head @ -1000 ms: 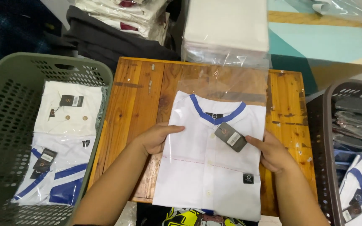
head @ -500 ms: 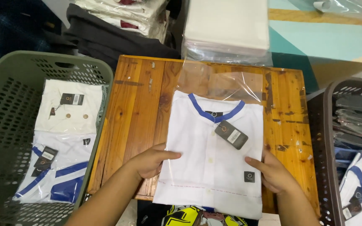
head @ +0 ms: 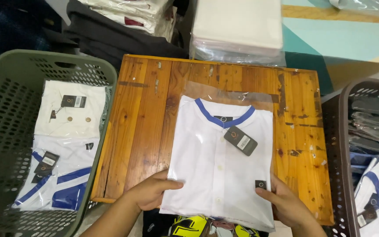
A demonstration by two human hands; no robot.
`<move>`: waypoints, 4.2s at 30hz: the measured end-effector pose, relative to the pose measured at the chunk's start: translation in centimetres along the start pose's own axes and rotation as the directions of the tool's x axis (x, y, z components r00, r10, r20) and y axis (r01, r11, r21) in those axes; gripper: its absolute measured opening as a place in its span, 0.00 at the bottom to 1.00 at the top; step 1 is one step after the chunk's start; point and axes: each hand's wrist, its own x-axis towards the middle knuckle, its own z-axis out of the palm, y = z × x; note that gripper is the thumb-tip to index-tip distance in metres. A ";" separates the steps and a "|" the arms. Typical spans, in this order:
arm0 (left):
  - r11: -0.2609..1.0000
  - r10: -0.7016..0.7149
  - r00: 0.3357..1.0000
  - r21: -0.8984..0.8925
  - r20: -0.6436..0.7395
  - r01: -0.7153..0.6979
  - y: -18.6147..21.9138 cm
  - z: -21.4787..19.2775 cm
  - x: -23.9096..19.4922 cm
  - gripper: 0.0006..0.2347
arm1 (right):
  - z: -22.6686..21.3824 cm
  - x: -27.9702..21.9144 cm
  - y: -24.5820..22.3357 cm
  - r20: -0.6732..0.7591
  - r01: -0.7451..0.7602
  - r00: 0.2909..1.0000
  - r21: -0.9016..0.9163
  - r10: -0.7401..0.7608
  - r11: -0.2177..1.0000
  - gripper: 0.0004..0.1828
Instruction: Placing a folded shirt into a plastic bag and sealing it for retail.
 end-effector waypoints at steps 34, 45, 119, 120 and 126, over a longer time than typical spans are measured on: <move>0.724 0.268 0.953 0.623 0.142 -0.296 2.5 2.0 -4.4 0.53 | 2.9 -2.1 -1.2 -0.210 -0.005 0.978 -0.064 -0.009 0.998 0.45; 0.411 0.470 0.882 0.882 0.011 -0.231 4.4 4.9 -2.9 0.36 | 3.3 -1.7 -2.4 -0.124 0.151 0.921 -0.762 -0.370 0.630 0.85; -0.668 0.626 0.563 0.744 0.539 0.030 -8.7 4.5 3.7 0.28 | 9.4 6.0 -0.4 0.412 0.237 0.776 -0.892 -0.478 -0.384 0.37; -0.656 0.644 0.542 0.754 0.540 0.029 -8.8 4.6 3.7 0.28 | 9.4 6.1 -0.4 0.410 0.218 0.774 -0.888 -0.482 -0.405 0.36; -0.712 0.633 0.425 0.702 0.647 -0.009 -7.5 5.8 2.5 0.30 | 7.6 9.4 1.1 0.556 0.297 0.354 -0.829 -0.752 -0.473 0.27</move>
